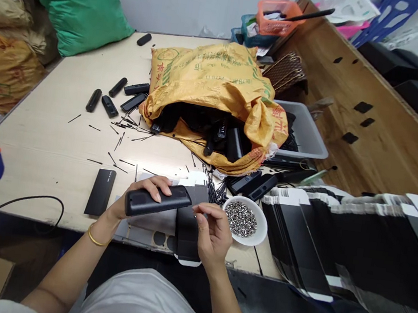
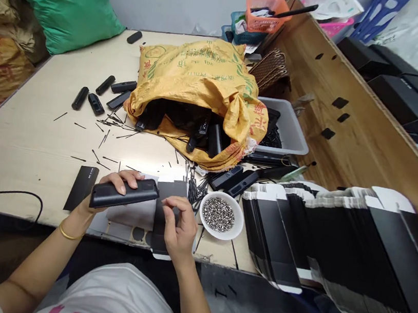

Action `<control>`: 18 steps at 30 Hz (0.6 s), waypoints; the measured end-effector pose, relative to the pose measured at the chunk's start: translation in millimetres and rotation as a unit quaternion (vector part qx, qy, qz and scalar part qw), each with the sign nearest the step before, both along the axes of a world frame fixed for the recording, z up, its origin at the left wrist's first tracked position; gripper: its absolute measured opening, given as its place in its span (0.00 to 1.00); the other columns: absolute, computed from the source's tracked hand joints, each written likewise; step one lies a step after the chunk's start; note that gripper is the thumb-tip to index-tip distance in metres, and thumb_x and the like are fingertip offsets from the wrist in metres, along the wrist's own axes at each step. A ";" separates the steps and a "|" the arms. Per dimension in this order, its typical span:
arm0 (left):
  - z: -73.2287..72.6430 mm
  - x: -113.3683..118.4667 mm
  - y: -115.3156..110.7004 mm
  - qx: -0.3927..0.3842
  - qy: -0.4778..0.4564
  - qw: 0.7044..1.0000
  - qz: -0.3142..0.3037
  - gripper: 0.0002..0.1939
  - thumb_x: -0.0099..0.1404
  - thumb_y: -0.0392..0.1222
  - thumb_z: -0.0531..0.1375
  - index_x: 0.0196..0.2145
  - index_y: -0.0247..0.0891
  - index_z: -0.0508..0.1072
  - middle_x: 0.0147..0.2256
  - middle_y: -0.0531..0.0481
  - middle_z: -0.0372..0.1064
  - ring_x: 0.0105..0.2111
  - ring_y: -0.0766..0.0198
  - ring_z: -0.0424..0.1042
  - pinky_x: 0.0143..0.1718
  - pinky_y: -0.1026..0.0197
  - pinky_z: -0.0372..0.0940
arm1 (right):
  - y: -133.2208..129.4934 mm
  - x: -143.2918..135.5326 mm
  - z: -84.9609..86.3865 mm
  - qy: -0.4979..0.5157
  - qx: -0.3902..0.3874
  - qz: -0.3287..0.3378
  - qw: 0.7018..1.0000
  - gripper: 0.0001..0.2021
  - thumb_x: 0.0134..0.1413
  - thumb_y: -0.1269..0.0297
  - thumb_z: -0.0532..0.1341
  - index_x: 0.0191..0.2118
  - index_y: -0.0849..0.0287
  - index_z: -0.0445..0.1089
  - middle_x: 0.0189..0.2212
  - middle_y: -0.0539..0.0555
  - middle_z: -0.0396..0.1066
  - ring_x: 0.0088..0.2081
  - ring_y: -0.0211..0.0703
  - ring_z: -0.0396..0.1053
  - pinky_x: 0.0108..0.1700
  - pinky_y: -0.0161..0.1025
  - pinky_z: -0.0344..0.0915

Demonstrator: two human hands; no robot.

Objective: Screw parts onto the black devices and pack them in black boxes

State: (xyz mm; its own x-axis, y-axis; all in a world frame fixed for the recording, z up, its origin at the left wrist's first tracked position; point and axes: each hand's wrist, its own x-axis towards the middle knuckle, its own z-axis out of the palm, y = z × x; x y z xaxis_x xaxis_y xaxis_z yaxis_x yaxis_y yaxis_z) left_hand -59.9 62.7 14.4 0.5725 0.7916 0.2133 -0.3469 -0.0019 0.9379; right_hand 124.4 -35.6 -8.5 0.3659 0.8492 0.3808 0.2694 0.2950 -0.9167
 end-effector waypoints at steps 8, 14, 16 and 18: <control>5.7 -4.8 1.5 0.048 0.043 0.998 -0.026 0.11 0.55 0.52 0.64 0.30 0.42 0.77 0.36 0.42 0.73 0.50 0.51 0.65 0.58 0.46 0.52 | 0.7 18.6 0.1 0.004 -0.085 -0.050 0.995 0.05 0.57 0.62 0.57 0.36 0.56 0.68 0.32 0.54 0.68 0.35 0.42 0.69 0.39 0.40 0.68; -2.4 0.4 -5.7 0.108 0.096 0.990 -0.009 0.10 0.49 0.44 0.69 0.32 0.45 0.79 0.43 0.42 0.70 0.53 0.49 0.61 0.59 0.46 0.51 | 4.7 8.0 15.2 0.202 -0.184 0.100 0.957 0.13 0.54 0.56 0.60 0.43 0.54 0.63 0.39 0.54 0.68 0.38 0.42 0.70 0.35 0.39 0.72; -9.6 10.1 -17.1 0.112 0.119 0.986 0.021 0.09 0.51 0.41 0.67 0.33 0.46 0.79 0.49 0.42 0.66 0.55 0.50 0.59 0.58 0.47 0.52 | 9.4 -1.2 17.8 0.249 -0.198 0.135 0.938 0.19 0.52 0.55 0.62 0.48 0.52 0.59 0.43 0.54 0.66 0.40 0.42 0.70 0.36 0.40 0.73; -18.9 22.7 -32.2 0.103 0.140 0.983 0.063 0.07 0.57 0.39 0.63 0.34 0.47 0.79 0.56 0.44 0.58 0.57 0.51 0.58 0.58 0.49 0.54 | 15.2 -11.6 18.5 0.281 -0.199 0.151 0.927 0.26 0.50 0.57 0.64 0.53 0.48 0.54 0.45 0.53 0.64 0.41 0.41 0.70 0.37 0.40 0.73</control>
